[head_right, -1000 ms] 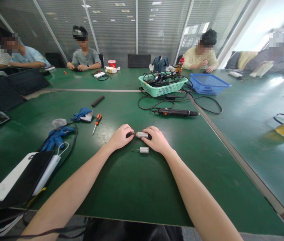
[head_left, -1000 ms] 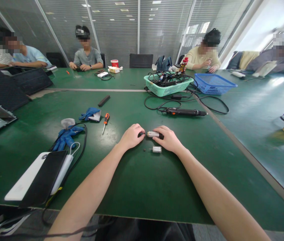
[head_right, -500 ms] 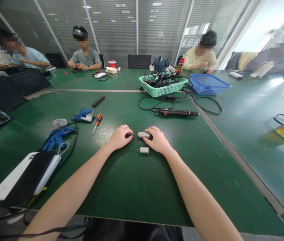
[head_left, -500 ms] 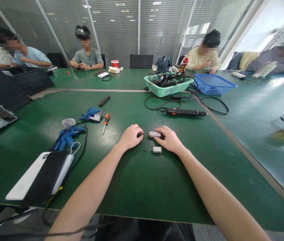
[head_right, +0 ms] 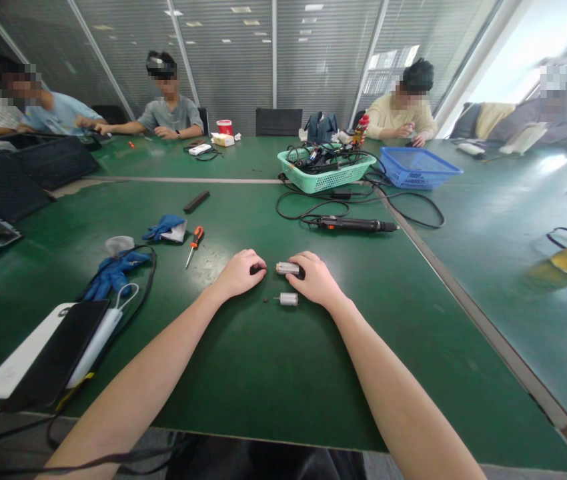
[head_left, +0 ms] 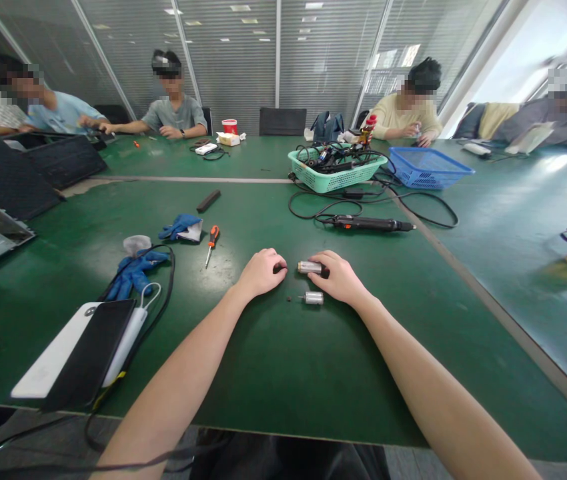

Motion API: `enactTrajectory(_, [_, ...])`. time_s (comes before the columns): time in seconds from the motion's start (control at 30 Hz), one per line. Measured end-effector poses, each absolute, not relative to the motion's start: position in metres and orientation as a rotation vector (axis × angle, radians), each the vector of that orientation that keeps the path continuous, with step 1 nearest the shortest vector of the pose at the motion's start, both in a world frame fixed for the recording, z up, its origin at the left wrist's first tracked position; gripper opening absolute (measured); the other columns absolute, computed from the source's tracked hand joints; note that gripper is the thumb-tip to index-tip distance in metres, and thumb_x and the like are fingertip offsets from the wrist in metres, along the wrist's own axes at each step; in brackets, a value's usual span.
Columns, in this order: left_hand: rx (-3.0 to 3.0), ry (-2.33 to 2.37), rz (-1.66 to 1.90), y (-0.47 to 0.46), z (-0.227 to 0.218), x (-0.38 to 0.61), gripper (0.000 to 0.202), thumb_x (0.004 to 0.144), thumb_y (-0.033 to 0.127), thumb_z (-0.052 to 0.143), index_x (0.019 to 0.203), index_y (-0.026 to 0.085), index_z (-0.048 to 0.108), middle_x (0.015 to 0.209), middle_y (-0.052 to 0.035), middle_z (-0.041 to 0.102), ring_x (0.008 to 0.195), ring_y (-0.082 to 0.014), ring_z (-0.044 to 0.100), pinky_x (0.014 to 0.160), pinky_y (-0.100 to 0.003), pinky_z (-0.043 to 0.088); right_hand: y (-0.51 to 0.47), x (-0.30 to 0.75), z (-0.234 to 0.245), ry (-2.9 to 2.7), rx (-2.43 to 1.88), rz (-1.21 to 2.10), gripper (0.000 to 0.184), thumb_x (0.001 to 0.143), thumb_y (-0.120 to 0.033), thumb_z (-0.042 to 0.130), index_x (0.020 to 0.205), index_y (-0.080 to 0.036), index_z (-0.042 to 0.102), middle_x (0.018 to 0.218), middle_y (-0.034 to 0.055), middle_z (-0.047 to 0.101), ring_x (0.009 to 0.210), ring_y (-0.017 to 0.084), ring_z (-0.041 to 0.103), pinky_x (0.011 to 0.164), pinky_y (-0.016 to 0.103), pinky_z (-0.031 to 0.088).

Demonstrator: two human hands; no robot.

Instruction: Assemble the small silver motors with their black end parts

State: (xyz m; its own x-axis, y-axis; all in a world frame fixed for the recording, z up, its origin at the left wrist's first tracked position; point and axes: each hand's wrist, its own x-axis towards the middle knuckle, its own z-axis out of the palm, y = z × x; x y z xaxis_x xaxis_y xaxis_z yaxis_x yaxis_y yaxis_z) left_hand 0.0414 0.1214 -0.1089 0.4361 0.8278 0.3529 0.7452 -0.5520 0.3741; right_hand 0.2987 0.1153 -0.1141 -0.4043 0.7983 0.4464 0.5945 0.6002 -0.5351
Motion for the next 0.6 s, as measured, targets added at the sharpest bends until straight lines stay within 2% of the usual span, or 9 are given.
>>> enactTrajectory(0.6, [2.518,1.385,0.768,0.1219,-0.1094,0.0408,0.009,0.086,0.027,0.066,0.089,0.021,0.072,0.087,-0.0048,0.064,0.087,-0.0212,0.06,0.083,-0.037,0.051,0.1156,0.2993,-0.1151,-2.151,-1.12,0.357,0.037,0.083,-0.027,0.069,0.12,-0.023,0.068,0.116,0.0089,0.068,0.109,0.028,0.064,0.098,0.044,0.053])
